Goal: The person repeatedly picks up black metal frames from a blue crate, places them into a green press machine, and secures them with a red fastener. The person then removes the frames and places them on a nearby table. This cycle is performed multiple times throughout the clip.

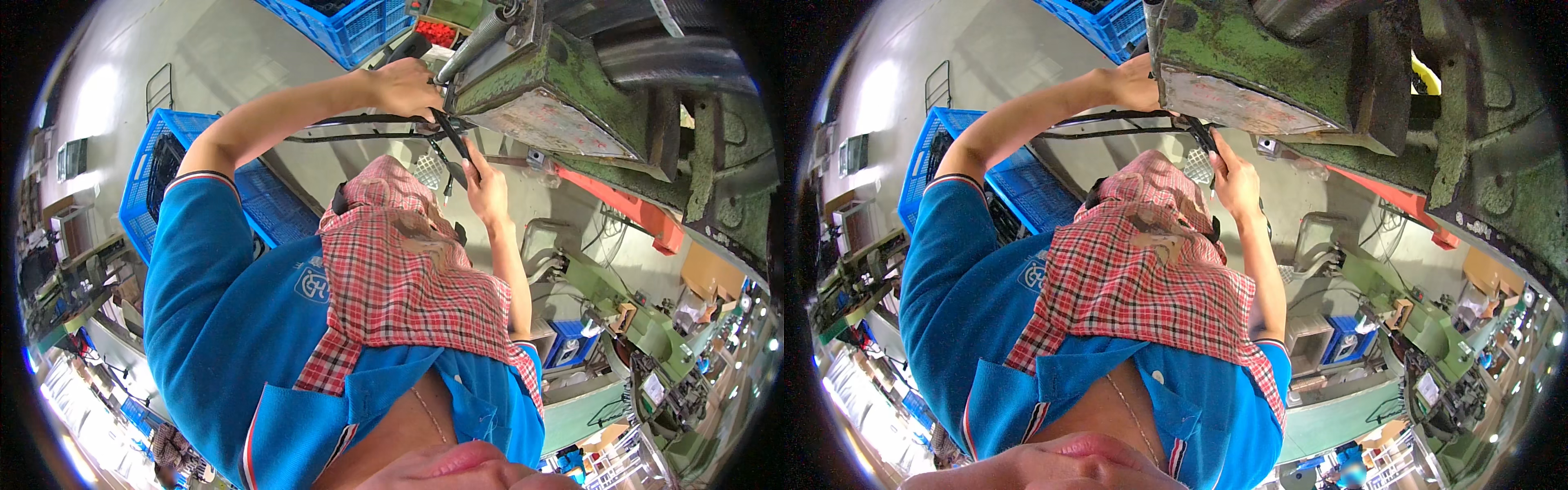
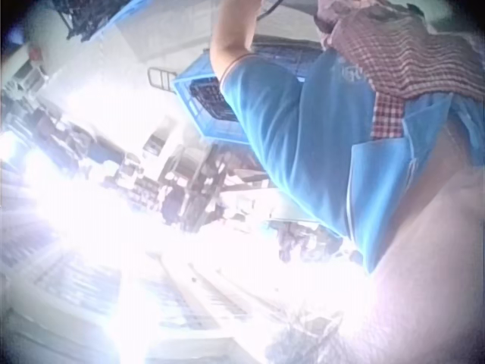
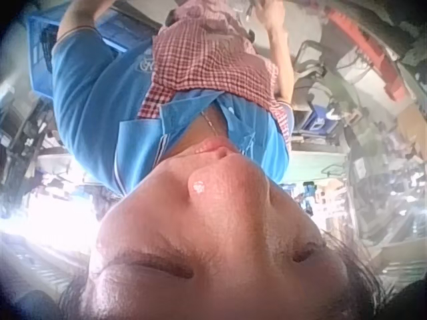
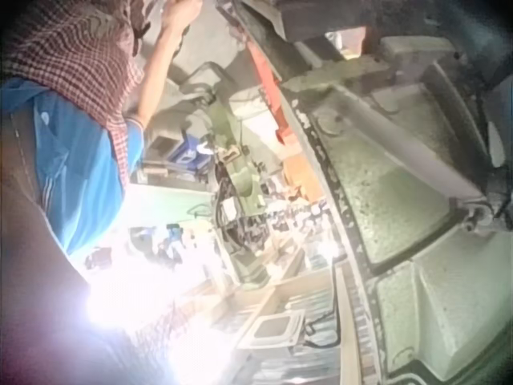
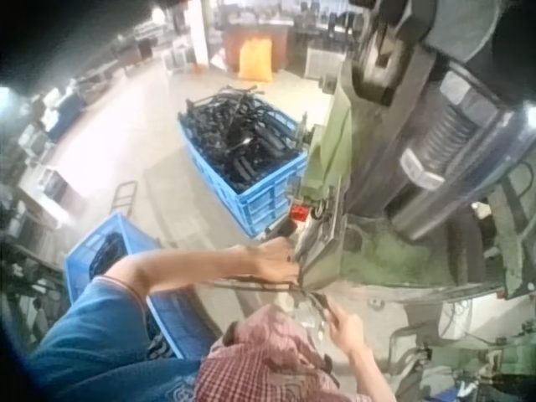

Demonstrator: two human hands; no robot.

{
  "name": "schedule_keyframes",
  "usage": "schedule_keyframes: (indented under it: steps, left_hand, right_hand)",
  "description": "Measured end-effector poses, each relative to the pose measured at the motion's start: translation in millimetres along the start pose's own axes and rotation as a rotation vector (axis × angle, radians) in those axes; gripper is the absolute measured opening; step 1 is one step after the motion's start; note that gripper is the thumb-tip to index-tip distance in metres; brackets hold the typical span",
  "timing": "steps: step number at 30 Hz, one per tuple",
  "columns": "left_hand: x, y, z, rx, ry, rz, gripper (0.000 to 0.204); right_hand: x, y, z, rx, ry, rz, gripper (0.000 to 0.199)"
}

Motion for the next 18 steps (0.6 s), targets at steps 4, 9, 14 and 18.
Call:
schedule_keyframes:
  steps: [4, 9, 14, 18]
  left_hand:
    - [-9.3, -4.3, 0.5, 0.034, -0.041, -0.020, 0.034]
    - [-16.3, -12.3, 7.9, 0.066, -0.053, -0.034, 0.035]
    - [-5.6, -7.8, 18.4, -0.013, 0.031, -0.273, 0.042]
    - [-1.4, -3.6, 17.3, -0.002, -0.009, -0.317, 0.041]
  right_hand:
    - [2.6, -0.1, -1.7, -0.035, -0.058, 0.028, 0.045]
    - [-0.9, -4.1, -9.3, 0.026, -0.083, 0.059, 0.043]
    - [-0.7, -11.1, -10.8, 0.028, -0.139, 0.133, 0.042]
    - [-0.6, -6.5, -9.7, 0.042, -0.114, 0.113, 0.042]
Point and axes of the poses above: each hand's wrist, its own z-axis towards the middle knuckle, its own x-axis out of the palm, y = z × x, the point moved 5 cm from there along z, towards the middle knuckle, and after that the axes turned 13 degrees about -x, right-handed, at the moved point
